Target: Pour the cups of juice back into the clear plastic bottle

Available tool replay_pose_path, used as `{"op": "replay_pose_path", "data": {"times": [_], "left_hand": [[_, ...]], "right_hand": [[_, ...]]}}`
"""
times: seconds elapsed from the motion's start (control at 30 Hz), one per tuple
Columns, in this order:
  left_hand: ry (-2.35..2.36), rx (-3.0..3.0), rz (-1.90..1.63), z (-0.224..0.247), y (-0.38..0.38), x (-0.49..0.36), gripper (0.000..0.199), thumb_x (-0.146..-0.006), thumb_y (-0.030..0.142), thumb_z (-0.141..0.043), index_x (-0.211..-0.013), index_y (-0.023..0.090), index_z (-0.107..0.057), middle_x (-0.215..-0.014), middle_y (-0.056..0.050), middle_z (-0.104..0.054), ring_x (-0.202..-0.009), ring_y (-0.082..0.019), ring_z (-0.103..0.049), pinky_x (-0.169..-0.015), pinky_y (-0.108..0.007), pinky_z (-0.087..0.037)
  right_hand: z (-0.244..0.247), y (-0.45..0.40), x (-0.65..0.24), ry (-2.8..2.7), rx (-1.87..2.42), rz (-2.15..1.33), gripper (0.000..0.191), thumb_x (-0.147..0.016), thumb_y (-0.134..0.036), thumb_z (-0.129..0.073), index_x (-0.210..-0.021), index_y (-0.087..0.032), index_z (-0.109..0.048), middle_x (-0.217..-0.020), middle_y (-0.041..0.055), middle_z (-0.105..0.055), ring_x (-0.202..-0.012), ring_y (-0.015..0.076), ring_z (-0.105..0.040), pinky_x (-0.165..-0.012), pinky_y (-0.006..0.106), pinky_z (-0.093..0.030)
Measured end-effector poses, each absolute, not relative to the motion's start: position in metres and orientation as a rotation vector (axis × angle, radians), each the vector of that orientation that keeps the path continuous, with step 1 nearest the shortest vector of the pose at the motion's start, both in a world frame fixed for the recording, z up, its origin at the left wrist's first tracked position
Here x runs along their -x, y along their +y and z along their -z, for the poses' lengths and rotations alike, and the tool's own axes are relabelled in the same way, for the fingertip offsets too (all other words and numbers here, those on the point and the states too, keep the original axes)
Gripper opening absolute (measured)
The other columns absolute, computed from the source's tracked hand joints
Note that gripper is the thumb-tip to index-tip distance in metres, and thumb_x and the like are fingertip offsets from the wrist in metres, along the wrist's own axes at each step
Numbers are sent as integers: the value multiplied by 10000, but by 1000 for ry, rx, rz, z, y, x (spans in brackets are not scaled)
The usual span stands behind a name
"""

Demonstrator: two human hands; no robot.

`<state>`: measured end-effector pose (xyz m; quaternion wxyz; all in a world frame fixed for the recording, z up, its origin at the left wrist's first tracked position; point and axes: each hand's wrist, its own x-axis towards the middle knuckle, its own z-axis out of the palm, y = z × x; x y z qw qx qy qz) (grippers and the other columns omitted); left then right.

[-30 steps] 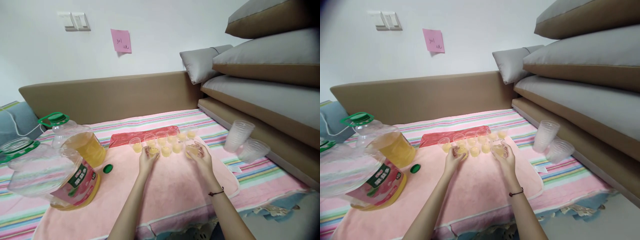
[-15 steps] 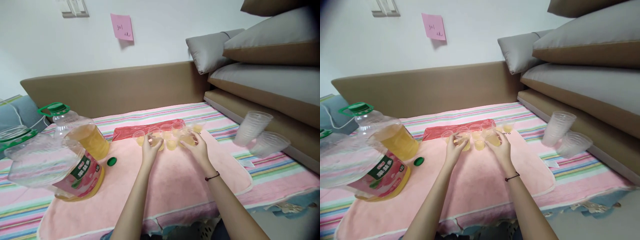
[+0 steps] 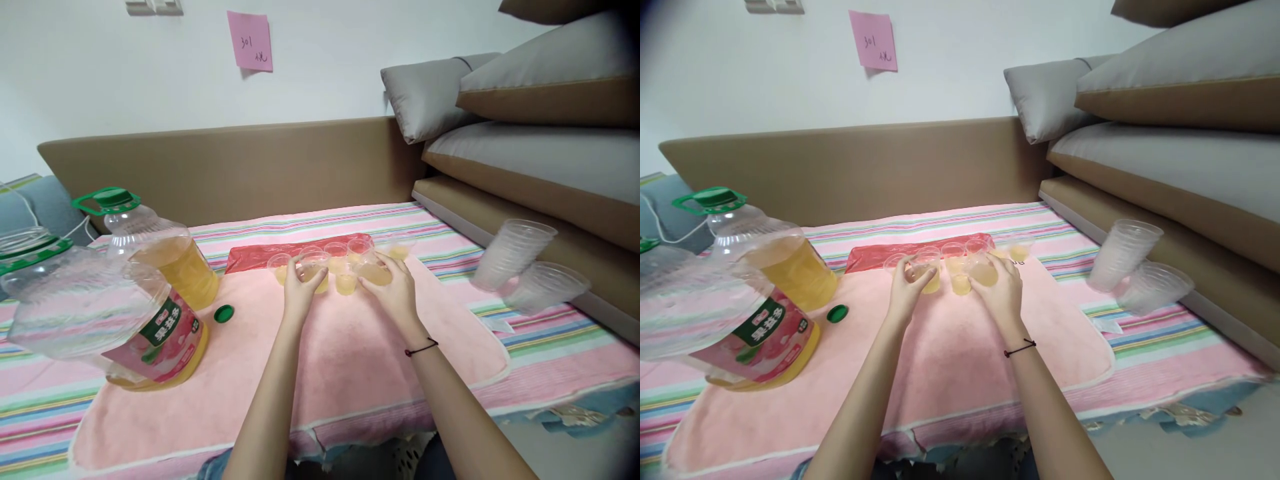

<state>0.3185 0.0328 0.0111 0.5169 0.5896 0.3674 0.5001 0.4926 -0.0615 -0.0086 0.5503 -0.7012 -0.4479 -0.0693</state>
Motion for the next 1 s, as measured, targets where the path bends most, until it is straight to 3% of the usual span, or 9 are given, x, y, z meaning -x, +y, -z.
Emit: {"op": "replay_pose_path", "data": {"times": [0.33, 0.67, 1.0], "left_hand": [[909, -1346, -1212, -8, 24, -303, 656, -629, 363, -818, -1177, 204, -494, -1030, -91, -687, -999, -234, -667, -903, -381, -499], [965, -1321, -1205, -5, 17, -285, 687, -567, 292, -863, -1122, 234, -461, -1060, -66, -644, -979, -230, -672, -846, -373, -535], [1126, -1419, -1051, -7, 2, -275, 671, -552, 161, -840, -1114, 233, -480, -1079, -59, -645, -846, -181, -654, -768, -334, -519]], "right_hand": [[6, -63, -484, -1108, 1803, 257, 544, -658, -284, -761, -1192, -213, -688, -1074, 112, -632, -1049, 333, -589, -908, 475, -469], [4, -64, -478, -1206, 1899, 469, 485, -733, -283, -679, -1215, -235, -664, -1105, 103, -612, -1021, 319, -551, -838, 456, -430], [0, -64, -480, -1316, 1893, 608, 475, -744, -250, -645, -1219, -251, -645, -1107, 102, -599, -1000, 309, -520, -857, 463, -399]]}}
